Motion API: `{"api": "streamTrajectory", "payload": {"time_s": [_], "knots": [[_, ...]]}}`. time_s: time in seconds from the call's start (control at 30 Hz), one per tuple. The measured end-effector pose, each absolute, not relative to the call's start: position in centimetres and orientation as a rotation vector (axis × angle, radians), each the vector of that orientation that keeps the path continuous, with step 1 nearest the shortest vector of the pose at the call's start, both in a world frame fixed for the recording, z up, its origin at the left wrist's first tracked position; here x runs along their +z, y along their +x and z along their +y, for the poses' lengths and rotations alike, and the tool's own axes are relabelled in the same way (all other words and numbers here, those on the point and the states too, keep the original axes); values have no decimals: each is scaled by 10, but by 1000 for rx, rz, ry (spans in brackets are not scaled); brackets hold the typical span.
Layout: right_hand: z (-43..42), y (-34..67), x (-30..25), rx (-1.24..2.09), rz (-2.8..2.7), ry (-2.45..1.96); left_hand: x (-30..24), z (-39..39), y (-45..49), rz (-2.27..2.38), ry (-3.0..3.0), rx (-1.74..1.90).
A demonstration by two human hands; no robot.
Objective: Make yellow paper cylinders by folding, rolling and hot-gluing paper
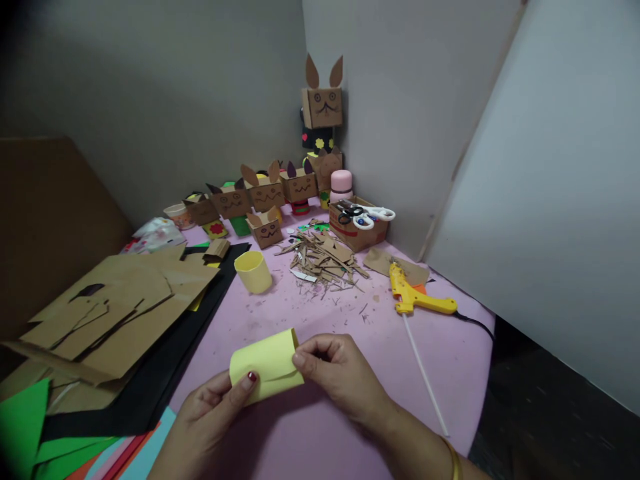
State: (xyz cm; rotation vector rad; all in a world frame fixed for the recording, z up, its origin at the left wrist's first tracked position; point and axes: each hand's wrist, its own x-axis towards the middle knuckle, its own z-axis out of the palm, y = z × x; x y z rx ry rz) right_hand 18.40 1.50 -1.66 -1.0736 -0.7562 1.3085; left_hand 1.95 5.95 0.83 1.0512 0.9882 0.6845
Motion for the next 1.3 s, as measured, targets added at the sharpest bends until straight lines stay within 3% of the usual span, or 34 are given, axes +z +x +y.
{"api": "streamTrajectory", "payload": {"time_s": [0.23, 0.7, 1.3], "knots": [[18, 186, -17, 1479, -586, -997, 9, 61, 19, 938, 1014, 602], [17, 187, -17, 1477, -599, -968, 7, 62, 18, 931, 962, 581], [15, 188, -21, 1183, -846, -1185, -4, 65, 13, 919, 1045, 720]]}}
